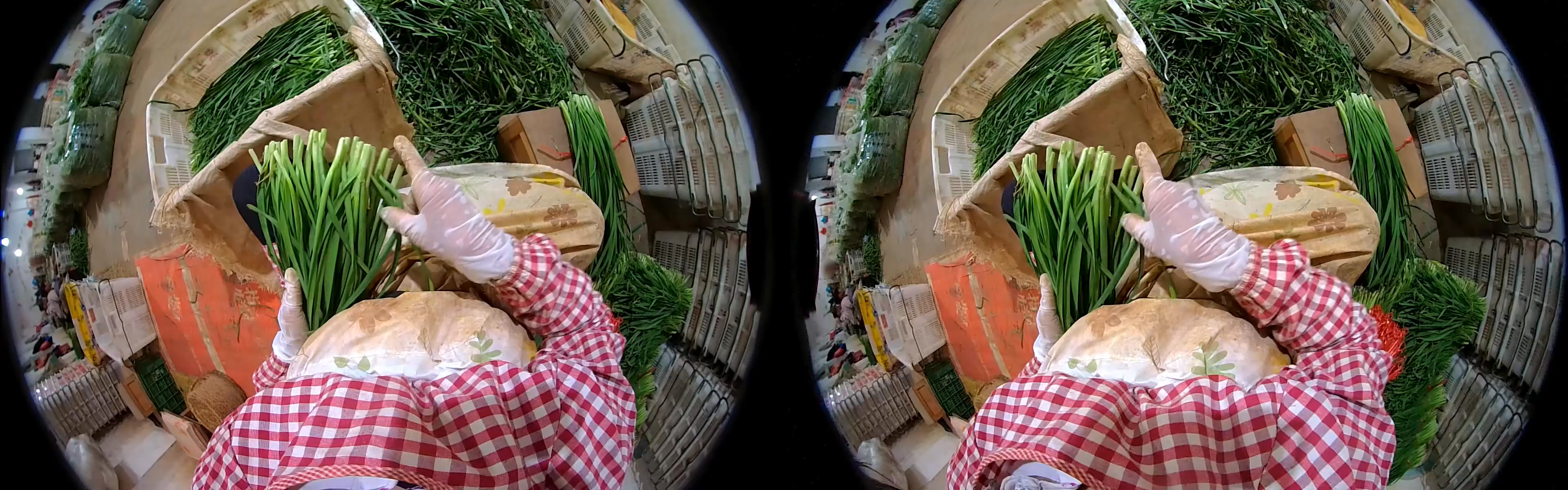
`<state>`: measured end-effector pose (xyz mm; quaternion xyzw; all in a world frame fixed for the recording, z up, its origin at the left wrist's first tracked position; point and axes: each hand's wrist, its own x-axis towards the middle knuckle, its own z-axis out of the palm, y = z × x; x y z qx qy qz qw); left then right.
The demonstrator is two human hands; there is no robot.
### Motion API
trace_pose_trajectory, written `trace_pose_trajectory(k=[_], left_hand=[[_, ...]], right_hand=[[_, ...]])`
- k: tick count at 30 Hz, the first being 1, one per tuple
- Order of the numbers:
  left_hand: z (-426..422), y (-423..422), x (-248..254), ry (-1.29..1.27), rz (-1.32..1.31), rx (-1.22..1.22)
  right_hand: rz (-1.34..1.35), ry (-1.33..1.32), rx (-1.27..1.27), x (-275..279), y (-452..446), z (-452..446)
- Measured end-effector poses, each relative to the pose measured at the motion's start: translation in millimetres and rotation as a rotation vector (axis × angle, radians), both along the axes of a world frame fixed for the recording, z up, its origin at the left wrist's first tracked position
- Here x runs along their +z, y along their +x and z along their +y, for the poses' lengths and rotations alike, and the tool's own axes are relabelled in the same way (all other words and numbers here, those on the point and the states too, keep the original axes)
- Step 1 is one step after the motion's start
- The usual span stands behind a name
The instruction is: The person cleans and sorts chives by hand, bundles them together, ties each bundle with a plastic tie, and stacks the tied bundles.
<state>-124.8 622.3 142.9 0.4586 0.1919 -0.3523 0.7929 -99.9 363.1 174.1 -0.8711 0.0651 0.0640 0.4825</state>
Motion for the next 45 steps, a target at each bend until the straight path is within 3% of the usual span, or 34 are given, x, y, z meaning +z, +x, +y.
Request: trace_pose_trajectory(k=[3,6,10,13,15,17,19,20,21,23,24,25,29,33,41,43,45], left_hand=[[4.5,1.0,-9.5,0.018,0.012,0.021],[-0.3,-0.2,-7.4,0.003,0.014,0.017],[4.8,-1.8,-17.3,-0.036,0.030,-0.005],[4.4,-4.2,-17.1,-0.031,-0.006,-0.055],[2.0,-6.7,-15.9,-0.070,-0.044,-0.040],[5.9,-4.4,-10.6,0.101,-0.184,-0.225],[4.5,-7.7,1.0,0.171,-0.211,-0.269],[1.5,-9.4,0.7,0.176,-0.274,-0.257],[-0.6,-8.7,0.1,0.177,-0.336,-0.256],[-0.3,-2.4,5.2,0.152,-0.320,-0.334],[-0.8,-0.7,7.6,0.131,-0.297,-0.414],[-1.9,0.8,8.6,0.130,-0.294,-0.415],[-5.2,1.8,19.4,0.202,-0.291,-0.507],[-12.5,-0.4,22.5,0.199,-0.373,-0.485],[-17.6,0.4,23.4,0.200,-0.392,-0.538],[-17.9,-0.1,25.0,0.182,-0.391,-0.528],[-20.6,-1.5,29.2,0.194,-0.384,-0.493]], right_hand=[[-0.087,-0.123,0.047,1.1,3.8,-23.8],[-0.465,-0.282,0.386,8.6,16.7,-49.6],[-0.504,-0.497,0.597,9.2,32.0,-69.8],[-0.438,-0.522,0.572,10.0,48.4,-95.2],[-0.476,-0.615,0.540,15.7,56.7,-107.4],[-0.630,-0.596,0.393,4.5,77.8,-141.5],[-0.655,-0.843,0.167,2.1,93.3,-169.8],[-0.139,-1.023,-0.064,18.5,93.4,-154.0],[-0.012,-1.089,-0.209,18.0,98.0,-141.8],[-0.282,-0.763,-0.126,32.7,86.0,-112.5],[-0.458,-0.394,-0.023,36.3,79.7,-97.6],[-0.880,-0.163,0.119,24.7,84.3,-81.7],[-0.641,-0.422,0.411,78.4,51.0,-39.2],[-0.488,-0.581,0.411,63.0,48.4,-40.6],[-0.403,-0.483,0.287,44.6,45.0,-33.6],[-0.002,-0.106,0.235,44.8,44.0,-34.0],[0.031,-0.161,0.203,41.9,41.5,-34.8]])
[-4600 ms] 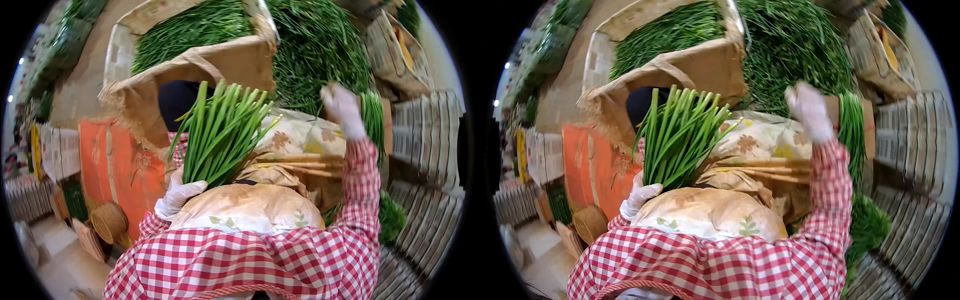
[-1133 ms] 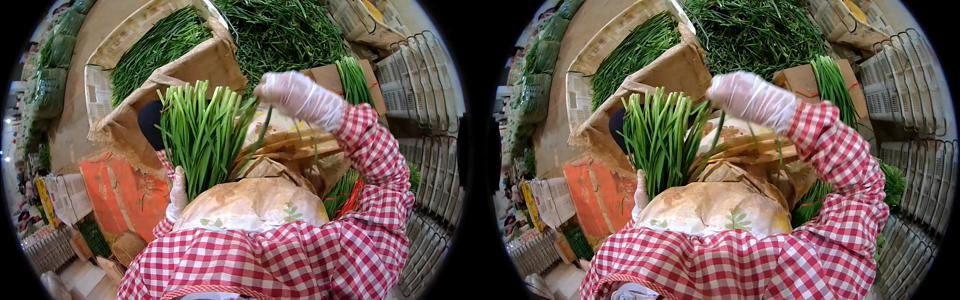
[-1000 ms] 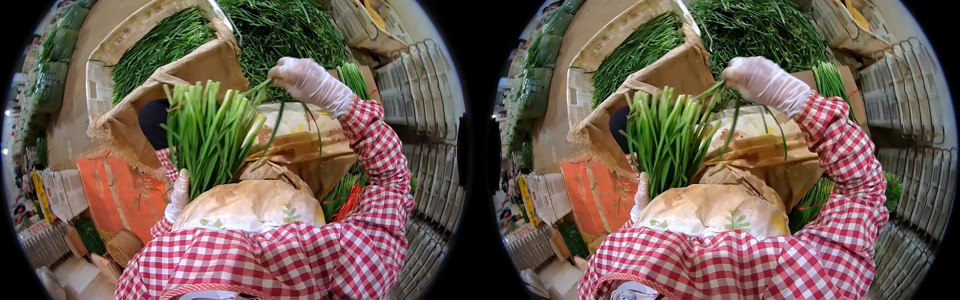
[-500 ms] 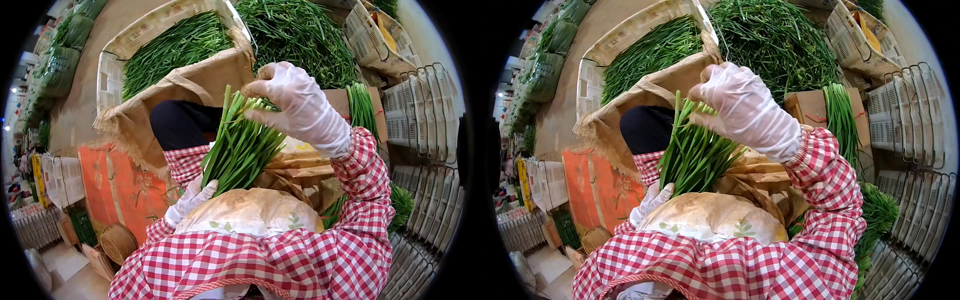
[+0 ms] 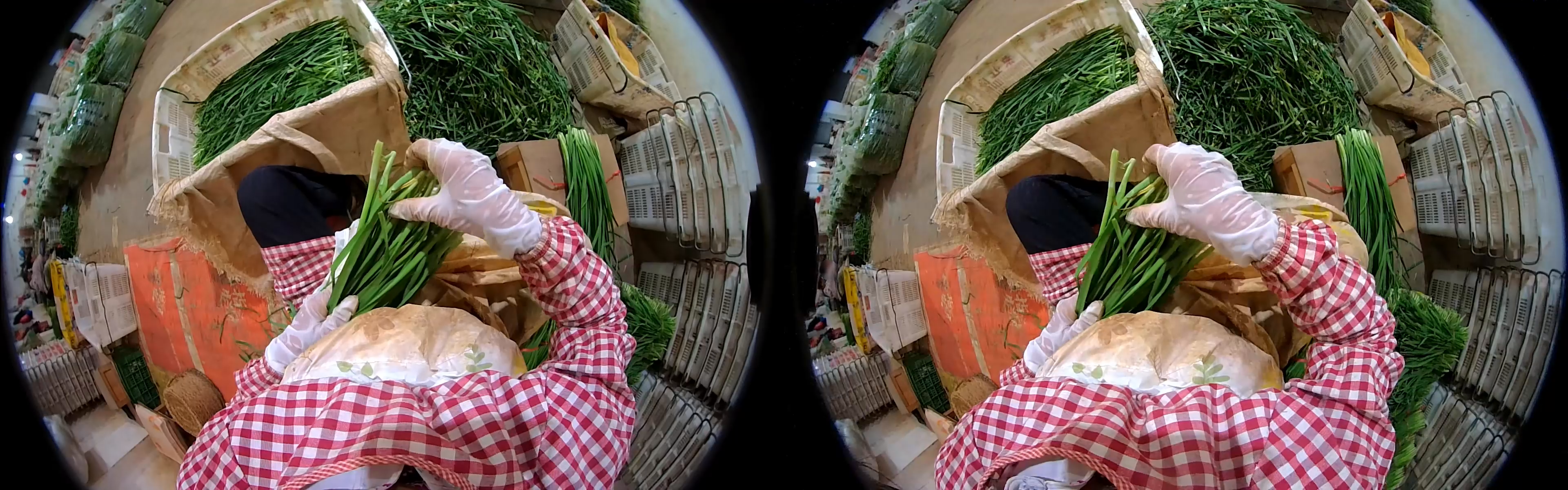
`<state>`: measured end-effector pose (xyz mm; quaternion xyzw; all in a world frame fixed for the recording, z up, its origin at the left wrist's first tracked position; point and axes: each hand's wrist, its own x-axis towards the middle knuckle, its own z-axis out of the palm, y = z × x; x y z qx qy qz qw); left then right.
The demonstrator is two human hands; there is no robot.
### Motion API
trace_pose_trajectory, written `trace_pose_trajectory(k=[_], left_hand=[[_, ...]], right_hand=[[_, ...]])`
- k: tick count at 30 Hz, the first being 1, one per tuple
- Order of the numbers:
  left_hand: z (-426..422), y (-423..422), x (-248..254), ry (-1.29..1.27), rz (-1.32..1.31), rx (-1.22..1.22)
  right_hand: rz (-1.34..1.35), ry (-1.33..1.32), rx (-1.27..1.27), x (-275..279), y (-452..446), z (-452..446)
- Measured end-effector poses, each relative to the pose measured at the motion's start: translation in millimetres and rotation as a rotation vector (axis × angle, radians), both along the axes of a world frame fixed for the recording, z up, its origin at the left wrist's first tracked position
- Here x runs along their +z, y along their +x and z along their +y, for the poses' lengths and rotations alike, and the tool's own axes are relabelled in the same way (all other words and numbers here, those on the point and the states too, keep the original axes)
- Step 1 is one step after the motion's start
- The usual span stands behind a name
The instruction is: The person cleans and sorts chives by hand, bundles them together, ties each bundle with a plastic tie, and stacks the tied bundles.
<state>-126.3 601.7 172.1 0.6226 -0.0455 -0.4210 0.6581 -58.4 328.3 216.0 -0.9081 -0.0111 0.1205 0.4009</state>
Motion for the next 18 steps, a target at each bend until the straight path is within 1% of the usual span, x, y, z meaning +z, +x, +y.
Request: trace_pose_trajectory(k=[2,3,4,6,8,10,11,12,13,14,15,16,18], left_hand=[[-2.0,-0.5,-0.7,0.024,-0.030,-0.003],[-2.0,-0.7,-2.1,0.049,-0.062,-0.004],[-1.0,-0.6,-5.0,0.050,-0.059,-0.005],[0.3,0.7,-11.7,0.053,-0.153,-0.077],[1.6,-1.2,-13.3,0.034,-0.109,-0.060],[1.5,-1.9,-12.0,0.018,-0.066,-0.039],[-2.0,-0.5,-8.0,0.010,-0.090,-0.037],[-4.1,1.0,-6.6,0.002,-0.114,-0.037],[-2.9,2.5,-9.1,0.002,-0.113,-0.036],[-0.3,3.8,-13.4,0.054,-0.179,-0.083],[-0.4,3.6,-13.3,0.080,-0.210,-0.107],[-0.5,3.4,-13.3,0.106,-0.242,-0.131],[-3.5,-0.6,-12.3,0.126,-0.146,-0.068]], right_hand=[[-0.142,-0.030,0.042,-1.6,-4.7,-2.8],[-0.409,-0.102,0.030,-9.4,-5.2,0.9],[-0.406,-0.101,0.029,-11.8,-5.6,2.1],[-0.421,-0.225,0.055,-9.9,-3.3,5.1],[-0.363,-0.210,0.042,-7.5,-3.0,5.9],[-0.089,-0.126,0.086,2.5,-6.0,9.1],[-0.143,-0.084,0.061,-3.4,-7.9,10.4],[-0.141,-0.083,0.062,-4.5,-6.4,8.1],[0.029,-0.024,0.053,-5.5,-3.1,4.2],[0.199,0.034,0.044,-6.2,-1.3,2.5],[0.135,0.028,-0.025,-8.4,-2.6,8.5],[0.140,0.028,-0.025,-8.6,-4.4,13.4],[-0.608,-0.288,0.005,-16.1,-8.7,24.5]])
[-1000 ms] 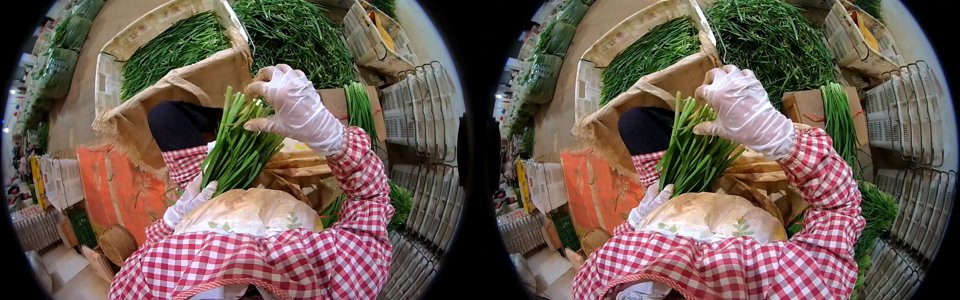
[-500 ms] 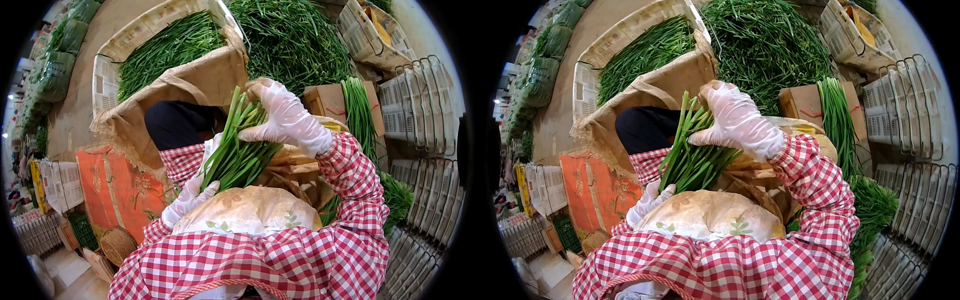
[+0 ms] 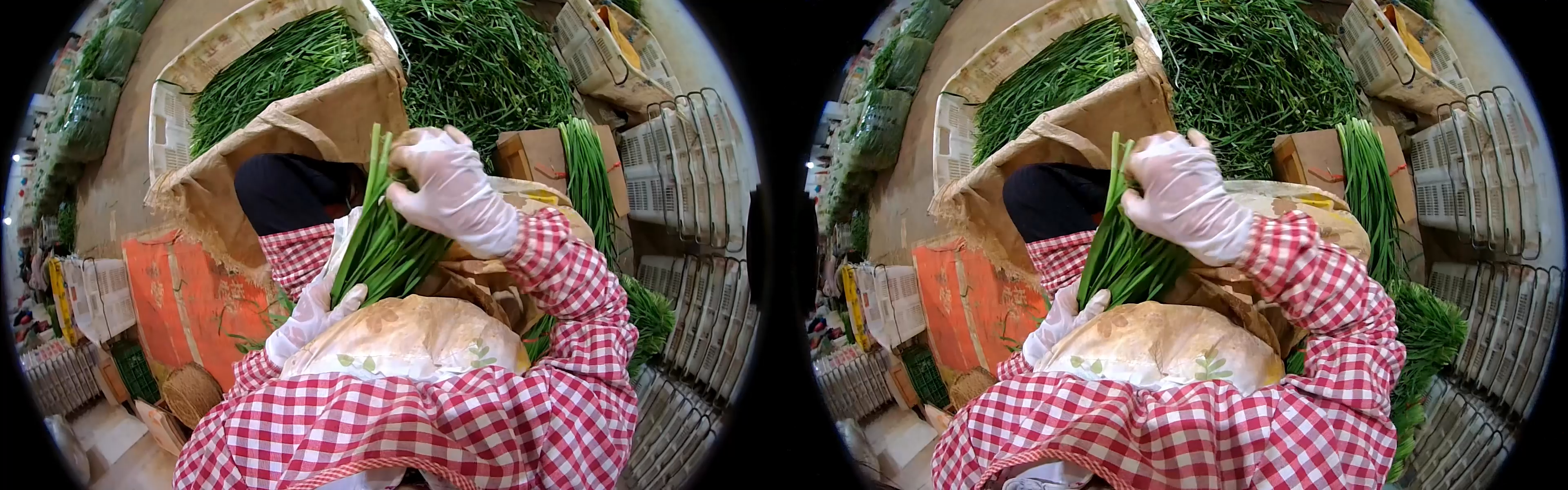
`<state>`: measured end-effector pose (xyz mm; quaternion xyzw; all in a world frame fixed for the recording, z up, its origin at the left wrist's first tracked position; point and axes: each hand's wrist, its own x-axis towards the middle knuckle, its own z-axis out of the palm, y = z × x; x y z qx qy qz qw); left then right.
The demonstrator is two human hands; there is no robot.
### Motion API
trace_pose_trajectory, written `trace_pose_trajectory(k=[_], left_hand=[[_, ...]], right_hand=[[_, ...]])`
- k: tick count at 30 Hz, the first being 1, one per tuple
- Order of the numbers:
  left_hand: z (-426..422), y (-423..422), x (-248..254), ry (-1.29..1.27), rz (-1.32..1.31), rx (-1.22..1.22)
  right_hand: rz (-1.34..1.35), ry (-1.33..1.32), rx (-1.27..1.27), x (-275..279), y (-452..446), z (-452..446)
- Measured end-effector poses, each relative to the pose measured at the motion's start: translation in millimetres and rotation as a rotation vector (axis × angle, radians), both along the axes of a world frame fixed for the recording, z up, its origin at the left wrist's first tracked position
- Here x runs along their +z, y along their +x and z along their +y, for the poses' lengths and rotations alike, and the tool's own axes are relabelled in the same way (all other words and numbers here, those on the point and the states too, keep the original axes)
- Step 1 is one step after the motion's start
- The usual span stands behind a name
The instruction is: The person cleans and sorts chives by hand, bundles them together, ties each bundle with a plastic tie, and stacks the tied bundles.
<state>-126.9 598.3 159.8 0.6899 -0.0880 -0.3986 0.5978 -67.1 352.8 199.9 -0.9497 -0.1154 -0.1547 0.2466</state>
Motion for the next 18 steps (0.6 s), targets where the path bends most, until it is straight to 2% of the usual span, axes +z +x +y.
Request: trace_pose_trajectory(k=[2,4,6,7,9,10,12,13,18], left_hand=[[-4.6,-0.7,1.7,0.004,0.020,0.055],[-5.7,1.5,2.9,0.004,0.004,0.088],[-7.1,1.0,5.1,-0.046,0.074,0.160],[-10.2,0.3,5.8,-0.045,0.082,0.163],[-16.0,1.6,6.2,-0.111,-0.110,0.221],[-15.4,-0.1,5.8,-0.111,-0.105,0.219],[-14.3,-3.0,7.2,-0.064,-0.010,0.276],[-11.9,-3.6,2.5,-0.120,0.084,0.331],[-7.7,-1.8,-0.1,-0.138,0.022,0.258]], right_hand=[[-0.066,-0.075,0.002,-7.8,3.1,4.0],[0.253,-0.049,-0.003,-17.0,10.1,5.5],[0.231,-0.095,0.007,-27.5,14.4,-0.4],[0.238,-0.021,-0.015,-33.3,19.7,-5.4],[0.152,0.030,0.009,-42.7,27.8,-12.2],[0.157,0.030,0.008,-47.9,30.0,-14.4],[0.085,0.005,0.046,-54.0,34.3,-20.7],[0.073,-0.002,0.080,-53.5,35.3,-24.9],[0.016,-0.037,0.039,-82.5,51.0,-52.0]])
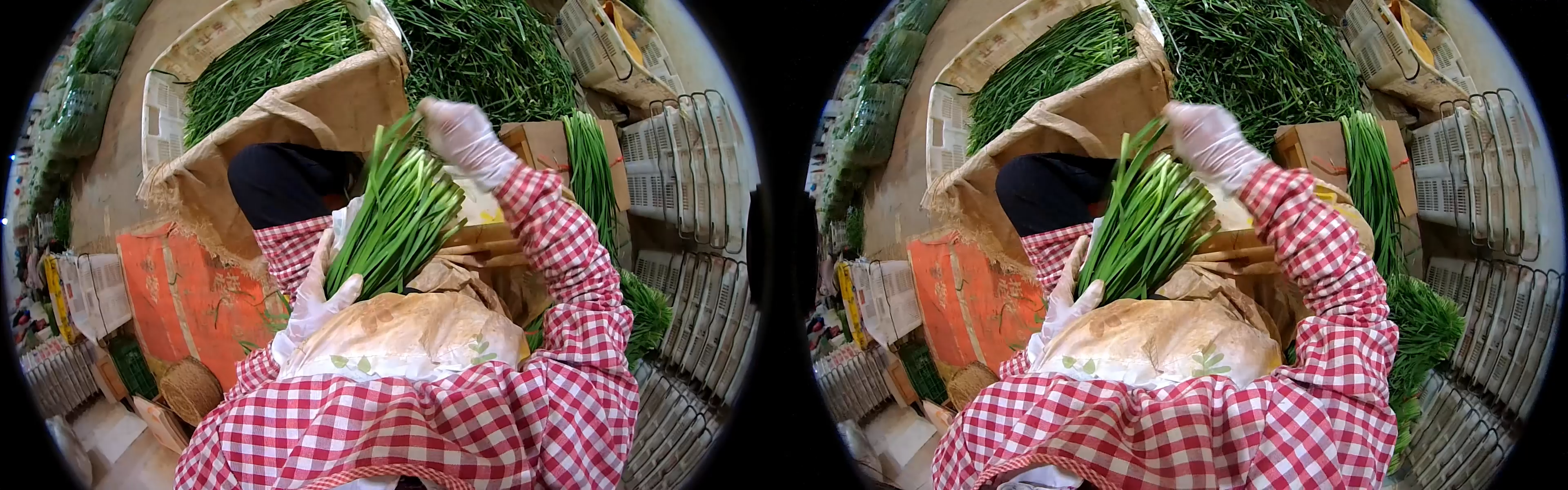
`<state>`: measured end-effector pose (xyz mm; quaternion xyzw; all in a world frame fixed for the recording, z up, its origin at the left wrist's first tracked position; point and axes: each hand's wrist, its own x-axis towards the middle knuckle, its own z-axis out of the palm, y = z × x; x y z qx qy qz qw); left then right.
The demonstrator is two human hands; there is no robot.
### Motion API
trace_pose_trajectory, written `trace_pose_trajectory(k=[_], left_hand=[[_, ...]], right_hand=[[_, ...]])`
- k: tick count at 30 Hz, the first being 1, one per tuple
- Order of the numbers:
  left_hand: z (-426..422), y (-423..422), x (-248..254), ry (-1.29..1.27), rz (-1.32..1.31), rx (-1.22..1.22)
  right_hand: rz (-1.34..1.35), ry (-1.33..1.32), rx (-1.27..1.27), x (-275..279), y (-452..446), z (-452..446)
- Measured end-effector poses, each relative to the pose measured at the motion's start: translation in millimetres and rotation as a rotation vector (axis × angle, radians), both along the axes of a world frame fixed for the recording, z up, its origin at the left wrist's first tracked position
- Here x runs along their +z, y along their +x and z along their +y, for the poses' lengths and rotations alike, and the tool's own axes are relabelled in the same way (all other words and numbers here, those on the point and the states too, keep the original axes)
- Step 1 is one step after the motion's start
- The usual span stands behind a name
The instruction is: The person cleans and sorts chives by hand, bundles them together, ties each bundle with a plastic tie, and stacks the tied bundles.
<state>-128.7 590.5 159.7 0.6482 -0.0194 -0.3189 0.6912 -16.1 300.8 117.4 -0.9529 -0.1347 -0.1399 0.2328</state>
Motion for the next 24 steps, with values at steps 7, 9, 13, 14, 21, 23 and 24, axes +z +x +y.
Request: trace_pose_trajectory(k=[7,9,13,14,21,23,24], left_hand=[[7.2,-1.8,-6.2,-0.026,0.041,-0.032],[10.0,0.3,-8.4,-0.032,0.068,-0.027],[10.7,4.9,-11.2,0.020,0.105,-0.096],[11.8,4.9,-12.7,-0.004,0.165,-0.094],[-0.2,1.0,2.6,-0.140,0.245,-0.038],[-0.1,-1.6,3.2,-0.151,0.278,-0.033],[4.5,-2.4,-3.8,-0.152,0.273,-0.030]], right_hand=[[0.056,-0.270,-0.676,-2.3,22.4,-130.0],[0.369,-0.224,-0.886,-1.4,14.7,-130.4],[0.780,0.403,-0.351,4.8,-3.5,-68.8],[1.027,0.751,-0.160,28.2,-9.2,-45.3],[0.766,0.636,-0.307,22.2,-8.3,15.7],[0.680,0.790,-0.371,10.4,17.6,-29.3],[0.682,0.794,-0.386,11.7,22.2,-34.3]])
